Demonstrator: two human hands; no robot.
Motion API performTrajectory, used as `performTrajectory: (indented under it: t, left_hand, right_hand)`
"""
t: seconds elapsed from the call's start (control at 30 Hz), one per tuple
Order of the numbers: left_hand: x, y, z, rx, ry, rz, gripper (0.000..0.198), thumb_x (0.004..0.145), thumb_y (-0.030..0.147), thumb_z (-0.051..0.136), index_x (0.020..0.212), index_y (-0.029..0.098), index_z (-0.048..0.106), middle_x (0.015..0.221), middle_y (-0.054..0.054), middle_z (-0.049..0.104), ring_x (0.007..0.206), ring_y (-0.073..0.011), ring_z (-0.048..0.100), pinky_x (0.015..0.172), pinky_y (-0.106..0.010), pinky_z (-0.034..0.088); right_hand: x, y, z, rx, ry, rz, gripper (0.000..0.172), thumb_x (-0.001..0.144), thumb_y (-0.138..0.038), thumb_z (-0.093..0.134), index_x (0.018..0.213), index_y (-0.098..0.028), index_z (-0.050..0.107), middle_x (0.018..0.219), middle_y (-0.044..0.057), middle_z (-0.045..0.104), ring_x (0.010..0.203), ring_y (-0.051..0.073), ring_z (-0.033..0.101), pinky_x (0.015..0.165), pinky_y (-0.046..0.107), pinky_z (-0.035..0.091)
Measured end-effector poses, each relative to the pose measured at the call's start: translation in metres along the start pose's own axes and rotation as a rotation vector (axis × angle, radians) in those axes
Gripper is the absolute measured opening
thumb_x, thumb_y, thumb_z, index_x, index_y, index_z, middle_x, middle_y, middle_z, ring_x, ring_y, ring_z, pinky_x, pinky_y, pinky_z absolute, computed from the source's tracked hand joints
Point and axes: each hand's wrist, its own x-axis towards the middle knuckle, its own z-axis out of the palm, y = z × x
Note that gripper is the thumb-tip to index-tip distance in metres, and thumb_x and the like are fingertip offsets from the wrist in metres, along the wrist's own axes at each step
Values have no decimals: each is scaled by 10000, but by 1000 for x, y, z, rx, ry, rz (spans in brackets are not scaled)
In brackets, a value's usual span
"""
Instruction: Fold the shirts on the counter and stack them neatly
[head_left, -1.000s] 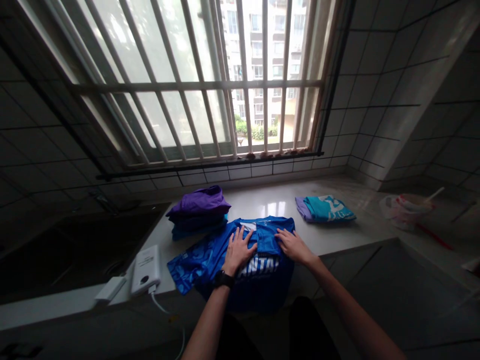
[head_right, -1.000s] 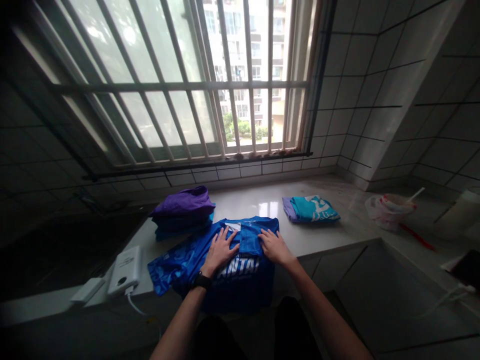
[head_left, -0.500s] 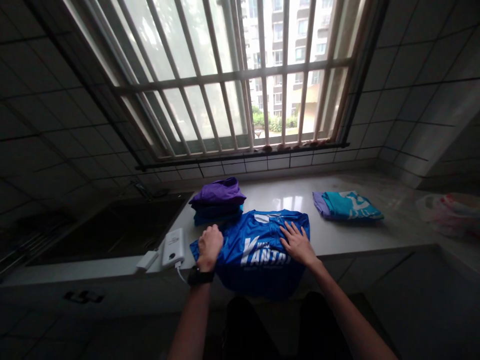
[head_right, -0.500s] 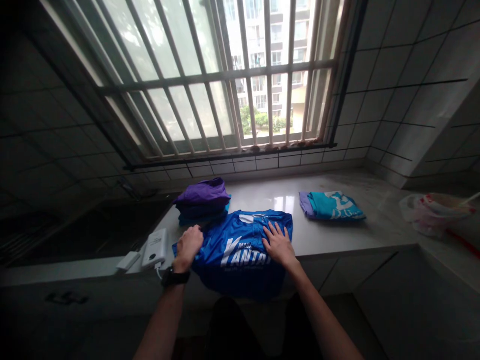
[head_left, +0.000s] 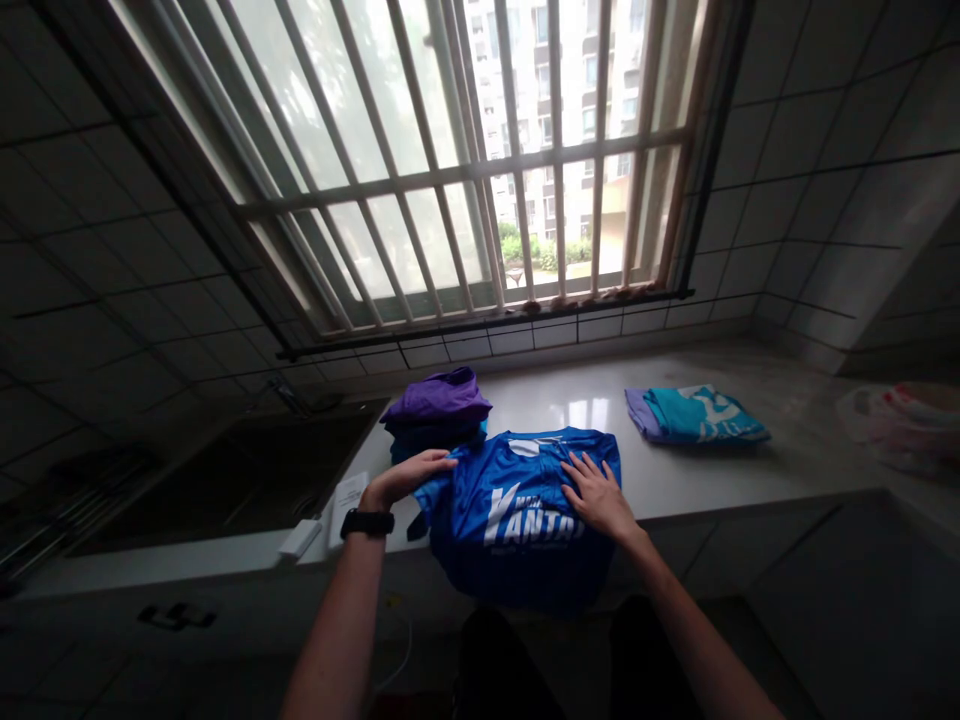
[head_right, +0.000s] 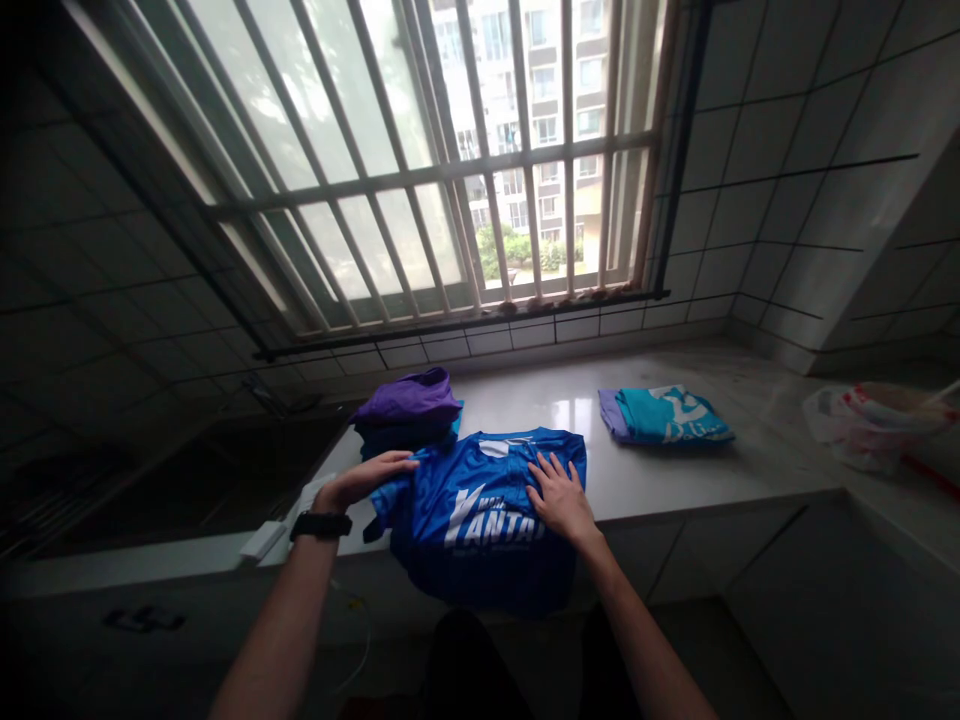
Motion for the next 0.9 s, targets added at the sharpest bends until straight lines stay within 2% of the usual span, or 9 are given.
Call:
performTrajectory:
  t: [0.1, 0.2, 0.33, 0.43, 0.5, 0.67, 0.77, 0.83, 0.9]
  left_hand:
    - [10, 24, 28, -385, -23, 118, 221, 833, 378, 698, 871, 183, 602, 775, 2, 647, 715, -136, 622, 688, -243, 520]
    - [18, 30, 68, -486, -76, 208, 282, 925, 467, 567, 967, 189, 571, 913, -62, 707, 845, -190, 701, 822, -344, 569]
    - [22, 4, 120, 98, 75, 415, 437, 908, 495, 596, 1223, 192, 581, 1254, -158, 689, 1185, -297, 652, 1048, -490, 491]
    - [22, -26, 147, 631, 164, 519, 517, 895, 442, 639, 1367, 239, 584, 1528, -144, 515, 1462, -343, 405, 1201, -563, 306]
    - [22, -39, 159, 803, 139, 509, 523, 934, 421, 598, 1437, 288, 545, 1610, -108, 423, 1516, -339, 312, 1219, -598, 246]
    - [26, -41, 152, 697, 164, 434, 426, 1000, 373, 470, 1401, 275, 575, 1518, -81, 545, 1428, -265, 464, 1197, -495, 334]
    - [31, -31, 129, 629, 392, 324, 398, 1004, 267, 374, 1302, 157, 615, 1339, -151, 648, 1260, -241, 607, 1101, -383, 442]
    - [35, -25, 112, 636, 537, 161, 353, 956, 258, 461, 1234, 118, 627, 1276, -191, 648, 1208, -277, 633, 1039, -371, 474]
    - [41, -19, 99, 613, 519, -19, 360, 878, 301, 607, 1170, 91, 629, 1248, -228, 642, 1200, -334, 634, 970, -374, 500]
  right_hand:
    - [0, 0, 0, 18, 0, 2, 499, 1017, -359, 417, 1493, -244, 512, 1623, 68, 390, 1527, 273, 291, 1236, 535, 183]
    - [1, 0, 0, 36, 1, 6, 495, 1012, -348, 428, 1484, -228, 521, 1621, 69, 394, 1526, 271, 296, 1239, 534, 186]
    - [1, 0, -2, 59, 4, 2, 473, 986, -302, 458, 1432, -197, 571, 1616, 84, 398, 1521, 278, 305, 1238, 543, 192]
    - [2, 1, 1, 100, 28, -2, 457, 976, -274, 450, 1405, -198, 589, 1604, 85, 422, 1517, 273, 315, 1238, 548, 196]
    - [3, 2, 5, 157, 56, 5, 465, 975, -237, 410, 1405, -182, 579, 1582, 91, 458, 1510, 264, 331, 1242, 544, 194]
    - [8, 13, 10, 450, 245, 93, 454, 985, -247, 326, 1365, -166, 560, 1404, 129, 629, 1329, 247, 564, 1184, 487, 359]
    - [15, 28, -5, 552, 465, 191, 424, 969, -249, 339, 1321, -171, 562, 1324, 149, 656, 1213, 241, 636, 1087, 419, 481]
    - [24, 39, -19, 516, 584, 268, 435, 917, -217, 430, 1333, -159, 545, 1344, 166, 630, 1263, 261, 600, 1107, 427, 465]
    - [34, 45, -32, 510, 549, 338, 479, 848, -206, 565, 1324, -151, 546, 1299, 169, 646, 1255, 288, 602, 1093, 441, 477]
